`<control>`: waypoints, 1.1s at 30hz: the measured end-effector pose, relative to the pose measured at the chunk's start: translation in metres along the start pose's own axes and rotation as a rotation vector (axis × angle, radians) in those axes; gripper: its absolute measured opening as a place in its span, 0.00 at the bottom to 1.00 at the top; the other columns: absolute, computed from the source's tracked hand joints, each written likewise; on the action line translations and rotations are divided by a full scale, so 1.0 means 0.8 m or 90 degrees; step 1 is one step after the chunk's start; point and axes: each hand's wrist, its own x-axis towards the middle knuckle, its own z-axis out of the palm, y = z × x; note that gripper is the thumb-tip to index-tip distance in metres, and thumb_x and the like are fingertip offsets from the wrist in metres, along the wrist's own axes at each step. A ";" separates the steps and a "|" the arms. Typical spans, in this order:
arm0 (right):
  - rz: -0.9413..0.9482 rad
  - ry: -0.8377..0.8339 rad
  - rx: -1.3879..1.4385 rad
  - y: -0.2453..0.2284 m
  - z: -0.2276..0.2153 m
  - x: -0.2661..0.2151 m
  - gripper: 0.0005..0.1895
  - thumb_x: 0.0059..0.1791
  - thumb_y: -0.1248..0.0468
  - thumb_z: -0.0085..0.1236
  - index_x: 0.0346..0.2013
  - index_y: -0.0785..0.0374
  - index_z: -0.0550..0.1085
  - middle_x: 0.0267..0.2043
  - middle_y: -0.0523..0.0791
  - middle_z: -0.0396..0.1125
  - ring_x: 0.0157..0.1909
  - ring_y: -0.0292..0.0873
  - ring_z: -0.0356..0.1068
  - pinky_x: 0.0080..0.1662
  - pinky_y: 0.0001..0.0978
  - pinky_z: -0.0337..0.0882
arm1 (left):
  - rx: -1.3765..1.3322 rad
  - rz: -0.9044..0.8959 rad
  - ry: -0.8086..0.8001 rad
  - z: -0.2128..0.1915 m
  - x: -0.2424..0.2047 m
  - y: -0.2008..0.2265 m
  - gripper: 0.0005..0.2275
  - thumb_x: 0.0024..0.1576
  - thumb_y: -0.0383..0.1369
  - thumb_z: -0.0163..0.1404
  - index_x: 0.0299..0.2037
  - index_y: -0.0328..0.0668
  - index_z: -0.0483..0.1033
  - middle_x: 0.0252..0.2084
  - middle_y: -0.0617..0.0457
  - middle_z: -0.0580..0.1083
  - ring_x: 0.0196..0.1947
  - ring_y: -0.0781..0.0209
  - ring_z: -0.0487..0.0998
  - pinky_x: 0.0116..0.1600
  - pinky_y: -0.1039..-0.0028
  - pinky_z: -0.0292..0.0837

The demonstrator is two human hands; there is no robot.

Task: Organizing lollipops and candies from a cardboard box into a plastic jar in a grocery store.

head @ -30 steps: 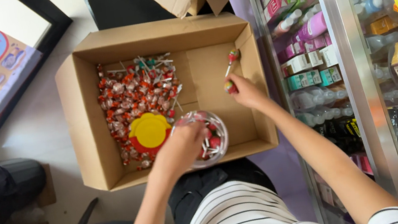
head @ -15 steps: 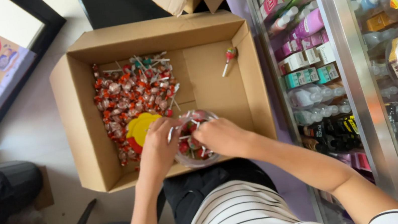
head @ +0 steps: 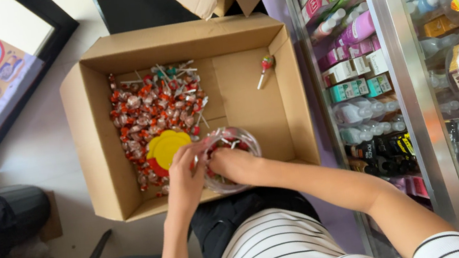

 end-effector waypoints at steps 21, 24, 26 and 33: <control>0.318 0.169 -0.233 0.337 -0.040 0.014 0.20 0.48 0.73 0.50 0.55 0.60 0.69 0.63 0.58 0.56 0.58 0.71 0.60 0.51 0.54 0.69 | 0.221 0.081 0.051 0.009 -0.017 0.036 0.11 0.46 0.29 0.61 0.40 0.45 0.81 0.64 0.37 0.65 0.67 0.26 0.58 0.64 0.46 0.56; 0.302 0.118 -0.332 0.358 -0.019 0.008 0.11 0.51 0.71 0.47 0.47 0.59 0.72 0.57 0.50 0.64 0.59 0.59 0.66 0.58 0.49 0.71 | 0.234 0.091 0.068 0.018 -0.022 0.023 0.07 0.47 0.29 0.61 0.35 0.49 0.81 0.65 0.38 0.67 0.68 0.30 0.59 0.66 0.47 0.55; 0.258 0.160 -0.321 0.334 -0.034 0.005 0.08 0.51 0.70 0.49 0.44 0.60 0.72 0.53 0.50 0.66 0.57 0.57 0.68 0.54 0.50 0.72 | 0.192 0.068 0.106 0.022 -0.023 0.016 0.07 0.49 0.28 0.60 0.37 0.47 0.81 0.63 0.40 0.69 0.68 0.33 0.62 0.67 0.49 0.58; 0.246 0.615 0.171 0.176 -0.116 -0.004 0.08 0.53 0.74 0.58 0.43 0.67 0.68 0.32 0.50 0.70 0.33 0.43 0.74 0.37 0.33 0.73 | -0.004 -0.067 0.289 0.030 -0.036 -0.039 0.05 0.61 0.23 0.52 0.45 0.37 0.78 0.53 0.46 0.77 0.62 0.45 0.76 0.66 0.60 0.71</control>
